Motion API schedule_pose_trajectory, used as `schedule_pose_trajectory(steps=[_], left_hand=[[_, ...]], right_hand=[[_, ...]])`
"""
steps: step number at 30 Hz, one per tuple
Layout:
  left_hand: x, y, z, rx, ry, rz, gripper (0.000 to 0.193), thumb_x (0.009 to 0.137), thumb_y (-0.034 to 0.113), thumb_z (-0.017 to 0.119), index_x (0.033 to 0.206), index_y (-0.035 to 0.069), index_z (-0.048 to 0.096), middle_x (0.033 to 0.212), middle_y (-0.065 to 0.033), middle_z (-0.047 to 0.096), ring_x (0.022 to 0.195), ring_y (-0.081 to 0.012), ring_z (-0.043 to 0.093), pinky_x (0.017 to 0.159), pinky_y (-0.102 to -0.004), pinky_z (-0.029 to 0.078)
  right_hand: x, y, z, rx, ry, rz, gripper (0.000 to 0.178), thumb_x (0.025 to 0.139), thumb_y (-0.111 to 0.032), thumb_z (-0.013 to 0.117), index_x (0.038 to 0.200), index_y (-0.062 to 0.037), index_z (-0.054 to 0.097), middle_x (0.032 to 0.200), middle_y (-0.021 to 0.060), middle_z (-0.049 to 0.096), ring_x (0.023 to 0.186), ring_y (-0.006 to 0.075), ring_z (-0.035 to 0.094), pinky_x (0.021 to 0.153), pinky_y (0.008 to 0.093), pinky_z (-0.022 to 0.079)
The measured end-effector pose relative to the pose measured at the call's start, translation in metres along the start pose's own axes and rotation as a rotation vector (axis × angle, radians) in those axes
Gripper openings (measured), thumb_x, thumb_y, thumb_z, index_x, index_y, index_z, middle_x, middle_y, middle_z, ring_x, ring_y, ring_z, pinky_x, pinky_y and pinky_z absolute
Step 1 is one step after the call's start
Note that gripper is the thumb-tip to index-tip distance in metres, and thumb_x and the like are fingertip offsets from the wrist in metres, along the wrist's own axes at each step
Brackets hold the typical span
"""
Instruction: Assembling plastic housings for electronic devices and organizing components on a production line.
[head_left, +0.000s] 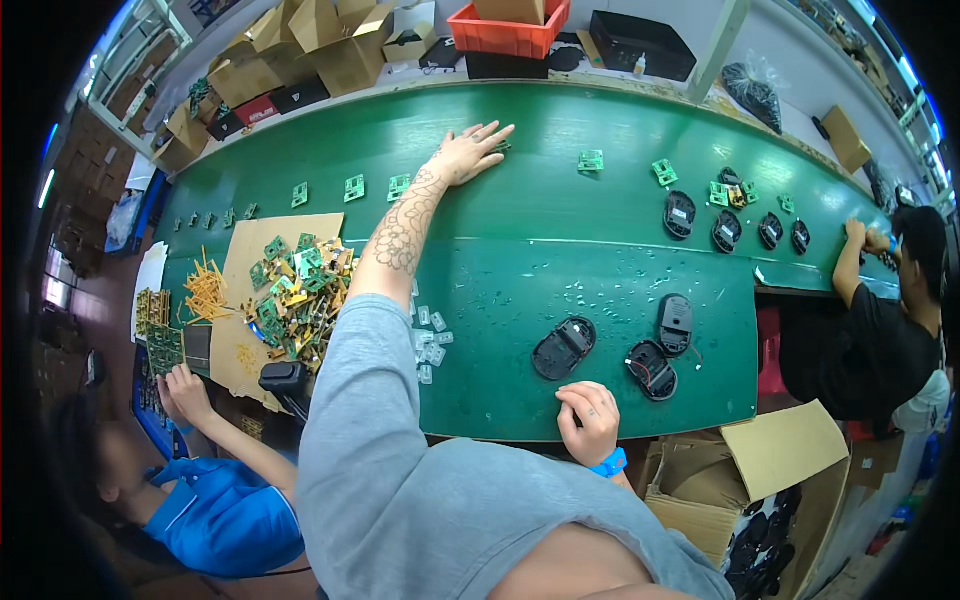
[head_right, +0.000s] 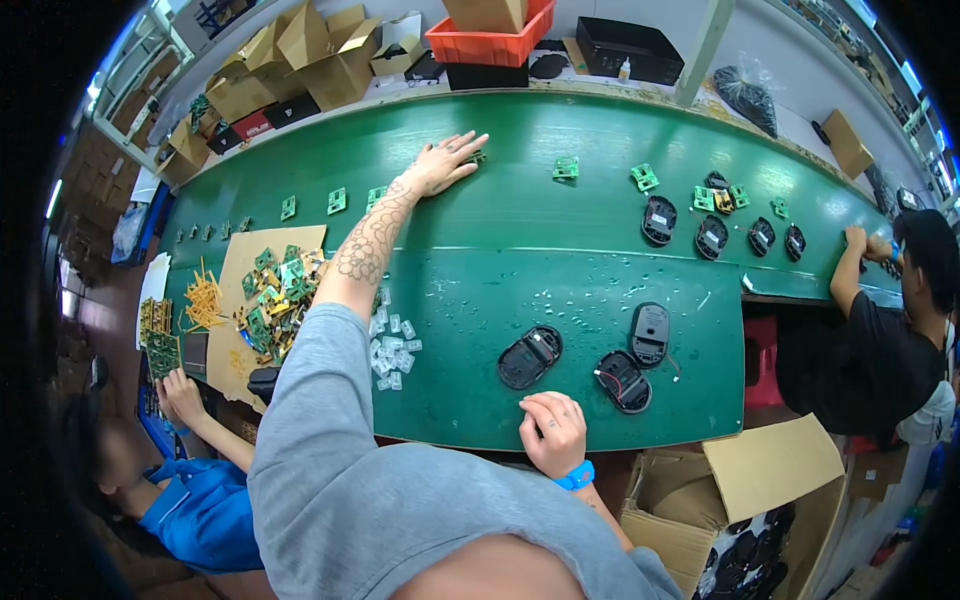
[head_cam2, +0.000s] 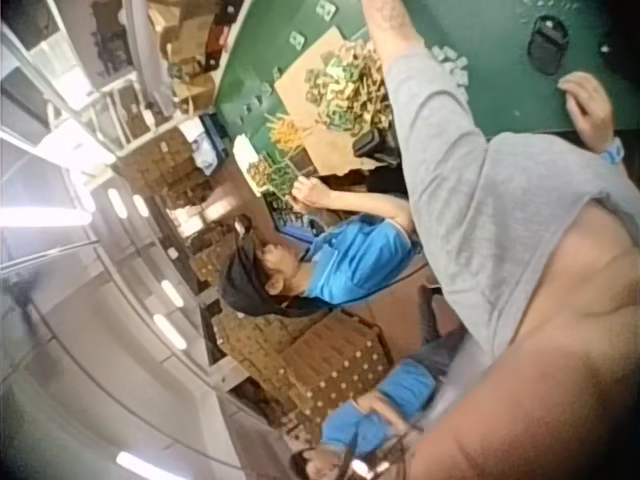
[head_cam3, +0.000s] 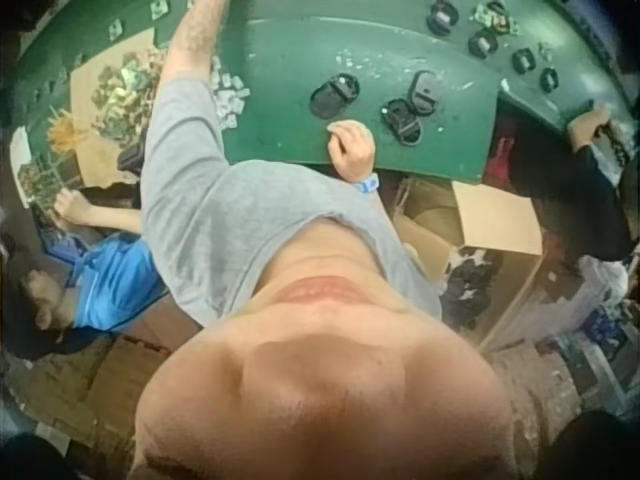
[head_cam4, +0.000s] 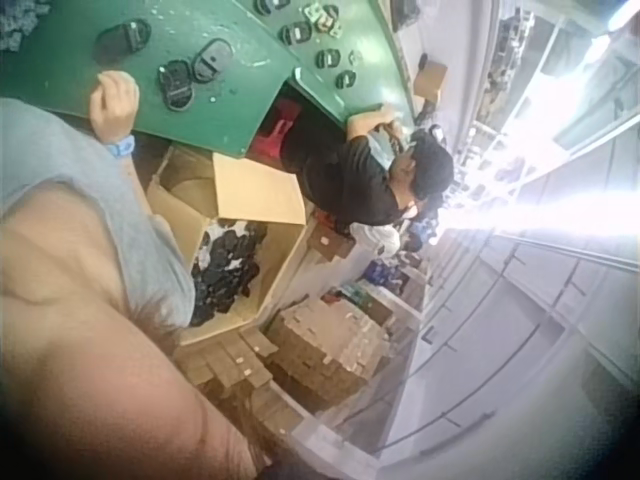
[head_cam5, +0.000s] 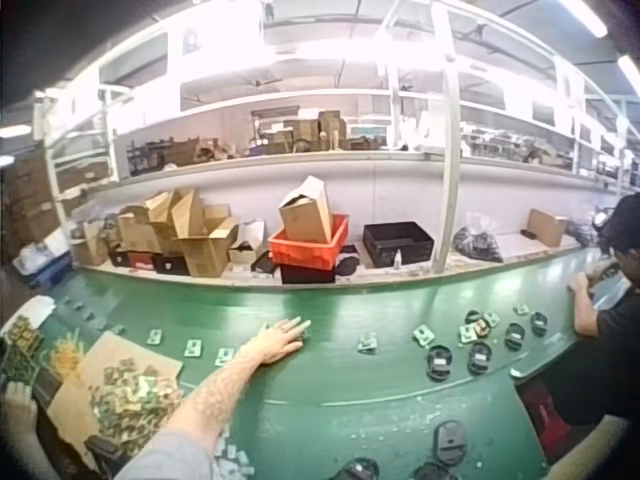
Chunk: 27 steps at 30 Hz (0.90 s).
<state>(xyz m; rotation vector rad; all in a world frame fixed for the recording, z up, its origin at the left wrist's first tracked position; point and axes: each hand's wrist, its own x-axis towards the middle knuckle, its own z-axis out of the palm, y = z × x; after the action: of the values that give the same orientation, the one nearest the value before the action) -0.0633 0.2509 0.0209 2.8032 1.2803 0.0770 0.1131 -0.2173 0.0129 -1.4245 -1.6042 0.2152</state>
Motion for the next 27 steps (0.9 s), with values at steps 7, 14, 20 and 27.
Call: schedule_pose_trajectory(steps=[7,14,20,27], left_hand=[[-0.043,-0.048,0.005,0.031,0.035,0.07,0.063,0.108,0.05,0.033,0.162,0.02,0.023,0.165,-0.0038,0.031,0.153,-0.0247,0.026,0.121,-0.0648,0.022],[-0.067,-0.051,-0.019,0.145,0.131,-0.008,0.069,0.106,0.057,0.031,0.162,0.018,0.022,0.167,-0.0062,0.025,0.155,-0.0256,0.02,0.121,-0.0655,0.02],[-0.12,-0.054,-0.041,0.105,-0.08,-0.452,0.077,0.101,0.067,0.032,0.162,0.02,0.023,0.169,-0.0093,0.02,0.156,-0.029,0.015,0.12,-0.067,0.018],[-0.133,-0.098,-0.021,0.059,-0.134,-0.472,0.078,0.099,0.071,0.03,0.162,0.025,0.023,0.169,-0.0091,0.021,0.156,-0.0295,0.014,0.121,-0.0657,0.018]], right_hand=[[0.004,-0.002,-0.001,-0.015,-0.007,0.003,0.026,0.072,0.007,0.067,0.094,-0.0063,0.069,0.1,0.0039,0.071,0.09,0.0246,0.066,0.083,0.0357,0.051],[-0.001,-0.001,0.003,-0.018,-0.01,-0.004,0.025,0.072,0.007,0.066,0.094,-0.0057,0.07,0.1,0.0045,0.071,0.09,0.0252,0.065,0.083,0.0369,0.051],[0.003,-0.004,0.003,0.029,0.013,0.022,0.023,0.073,0.009,0.065,0.092,-0.003,0.07,0.097,0.0076,0.071,0.088,0.0272,0.064,0.083,0.0381,0.052],[0.003,-0.002,0.003,0.01,-0.006,0.019,0.024,0.073,0.008,0.066,0.093,-0.0042,0.07,0.099,0.0065,0.072,0.089,0.027,0.065,0.083,0.0381,0.052]])
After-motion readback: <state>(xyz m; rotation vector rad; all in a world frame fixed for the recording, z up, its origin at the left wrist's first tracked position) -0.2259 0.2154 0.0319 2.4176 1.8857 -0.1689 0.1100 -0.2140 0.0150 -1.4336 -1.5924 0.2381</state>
